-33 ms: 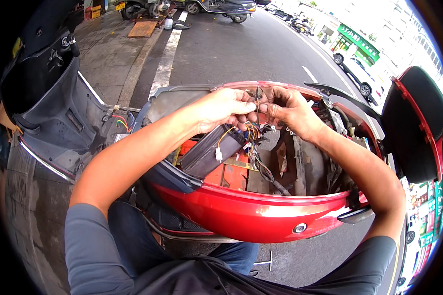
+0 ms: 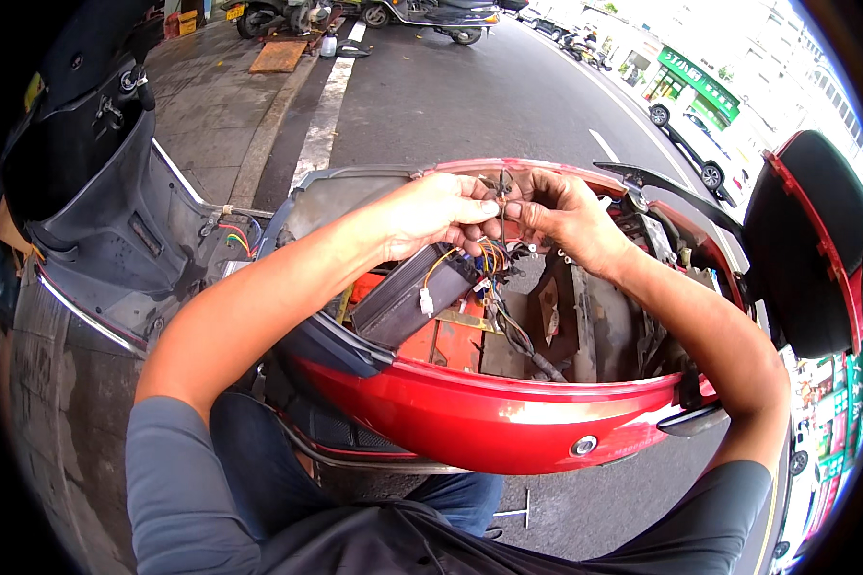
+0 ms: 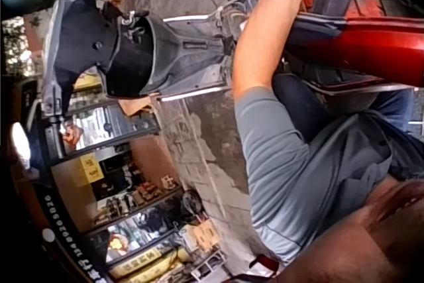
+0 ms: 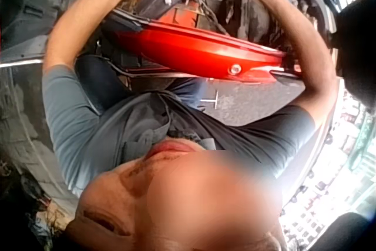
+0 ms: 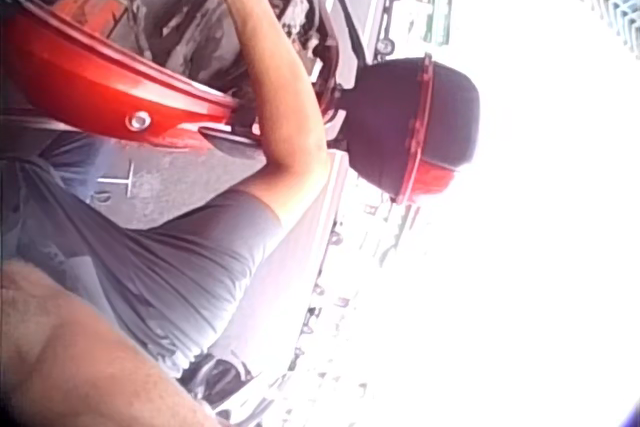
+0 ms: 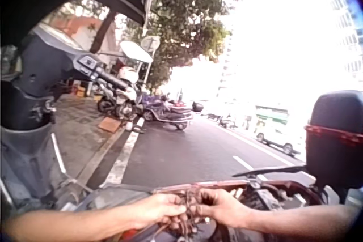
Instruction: The person strips and joins electrical wires on a motorcycle using a pair of pliers and by hand.
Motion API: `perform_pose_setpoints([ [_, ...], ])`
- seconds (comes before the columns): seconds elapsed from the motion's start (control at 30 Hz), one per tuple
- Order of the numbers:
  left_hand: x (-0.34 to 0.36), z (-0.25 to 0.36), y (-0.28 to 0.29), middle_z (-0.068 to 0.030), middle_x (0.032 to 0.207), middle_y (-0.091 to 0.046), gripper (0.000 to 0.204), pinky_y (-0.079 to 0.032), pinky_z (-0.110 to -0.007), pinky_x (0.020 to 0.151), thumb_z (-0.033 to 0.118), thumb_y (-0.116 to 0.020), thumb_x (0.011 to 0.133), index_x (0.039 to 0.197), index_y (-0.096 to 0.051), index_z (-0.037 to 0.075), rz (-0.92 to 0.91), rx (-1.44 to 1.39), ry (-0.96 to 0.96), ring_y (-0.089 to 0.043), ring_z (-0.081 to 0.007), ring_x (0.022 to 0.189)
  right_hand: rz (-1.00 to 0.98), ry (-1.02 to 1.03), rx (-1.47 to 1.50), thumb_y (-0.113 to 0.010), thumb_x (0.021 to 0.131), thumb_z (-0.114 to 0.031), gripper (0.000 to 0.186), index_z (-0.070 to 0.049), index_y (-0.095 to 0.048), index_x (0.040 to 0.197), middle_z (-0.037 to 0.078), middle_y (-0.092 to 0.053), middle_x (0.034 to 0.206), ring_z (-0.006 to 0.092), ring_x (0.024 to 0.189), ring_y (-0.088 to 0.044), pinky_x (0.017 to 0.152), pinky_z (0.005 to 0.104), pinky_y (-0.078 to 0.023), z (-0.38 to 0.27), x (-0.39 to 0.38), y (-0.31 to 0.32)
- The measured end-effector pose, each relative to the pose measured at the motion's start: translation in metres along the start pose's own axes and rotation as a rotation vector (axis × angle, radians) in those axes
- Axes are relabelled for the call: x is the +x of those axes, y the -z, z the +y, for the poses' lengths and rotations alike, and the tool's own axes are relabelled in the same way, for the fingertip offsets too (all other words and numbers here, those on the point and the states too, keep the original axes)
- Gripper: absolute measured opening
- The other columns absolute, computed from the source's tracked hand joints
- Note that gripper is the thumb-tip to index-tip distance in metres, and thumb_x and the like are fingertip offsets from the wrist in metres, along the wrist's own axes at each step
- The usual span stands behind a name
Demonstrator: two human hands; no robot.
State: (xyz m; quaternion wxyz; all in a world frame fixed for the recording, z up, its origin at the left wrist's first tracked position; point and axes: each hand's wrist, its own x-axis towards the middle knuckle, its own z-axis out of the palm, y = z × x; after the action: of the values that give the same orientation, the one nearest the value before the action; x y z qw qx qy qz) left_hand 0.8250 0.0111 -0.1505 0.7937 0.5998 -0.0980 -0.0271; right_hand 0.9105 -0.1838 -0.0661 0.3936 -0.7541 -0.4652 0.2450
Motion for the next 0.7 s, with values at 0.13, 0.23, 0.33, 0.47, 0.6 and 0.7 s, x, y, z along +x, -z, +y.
perform_pose_setpoints([
  [0.13,-0.001,0.001,-0.004,-0.0055,0.091,-0.065,0.020,-0.054,-0.026,0.070,0.023,-0.061,0.098,0.104,-0.058,0.004,-0.020,0.016,-0.018,-0.062,-0.0117,0.081,0.059,0.026,0.002,-0.063,0.094,-0.014,0.017,0.000,-0.060,0.103,0.001,-0.062,0.088,0.0073,0.081,-0.055,0.072,0.0268,-0.048,0.000,-0.002,-0.005],
  [0.23,-0.002,0.001,-0.004,-0.0044,0.088,-0.065,0.019,-0.053,-0.024,0.067,0.023,-0.061,0.098,0.102,-0.059,0.005,0.012,0.106,-0.011,-0.062,-0.0111,0.076,0.074,0.043,-0.111,-0.064,0.088,-0.014,0.017,-0.001,-0.058,0.096,0.005,-0.062,0.085,0.0138,0.076,-0.058,0.071,0.0314,-0.048,0.007,0.003,-0.005],
  [0.33,0.000,0.002,-0.004,-0.0035,0.085,-0.064,0.017,-0.052,-0.023,0.065,0.022,-0.061,0.097,0.100,-0.060,0.005,-0.005,0.181,-0.002,-0.062,-0.0104,0.070,0.070,0.312,-0.801,-0.066,0.082,-0.015,0.020,-0.002,-0.056,0.093,0.013,-0.064,0.086,0.0261,0.078,-0.063,0.072,0.0367,-0.050,0.004,0.004,0.004],
  [0.47,0.001,0.005,-0.001,-0.0015,0.082,-0.060,0.016,-0.050,-0.025,0.063,0.022,-0.064,0.094,0.096,-0.060,0.006,-0.010,0.137,-0.002,-0.059,-0.0116,0.069,0.092,0.680,-1.257,-0.071,0.075,-0.022,0.031,-0.002,-0.052,0.088,0.016,-0.060,0.086,0.0374,0.087,-0.063,0.074,0.0459,-0.051,-0.019,0.008,0.005],
  [0.6,-0.002,0.002,-0.005,-0.0019,0.084,-0.060,0.015,-0.051,-0.027,0.068,0.022,-0.063,0.095,0.095,-0.059,0.007,-0.006,0.089,-0.036,-0.060,-0.0120,0.075,-0.185,0.137,-0.224,-0.065,0.089,-0.011,0.018,-0.001,-0.058,0.102,0.006,-0.064,0.090,0.0165,0.087,-0.065,0.075,0.0315,-0.051,-0.002,0.005,0.019],
  [0.7,0.000,0.001,-0.006,-0.0046,0.088,-0.062,0.015,-0.053,-0.027,0.071,0.020,-0.058,0.098,0.099,-0.058,0.005,-0.008,0.125,-0.057,-0.061,-0.0121,0.078,-0.133,0.053,0.000,-0.064,0.095,-0.013,0.015,-0.001,-0.059,0.103,-0.001,-0.059,0.088,0.0080,0.082,-0.055,0.073,0.0259,-0.047,0.000,-0.003,0.011],
])
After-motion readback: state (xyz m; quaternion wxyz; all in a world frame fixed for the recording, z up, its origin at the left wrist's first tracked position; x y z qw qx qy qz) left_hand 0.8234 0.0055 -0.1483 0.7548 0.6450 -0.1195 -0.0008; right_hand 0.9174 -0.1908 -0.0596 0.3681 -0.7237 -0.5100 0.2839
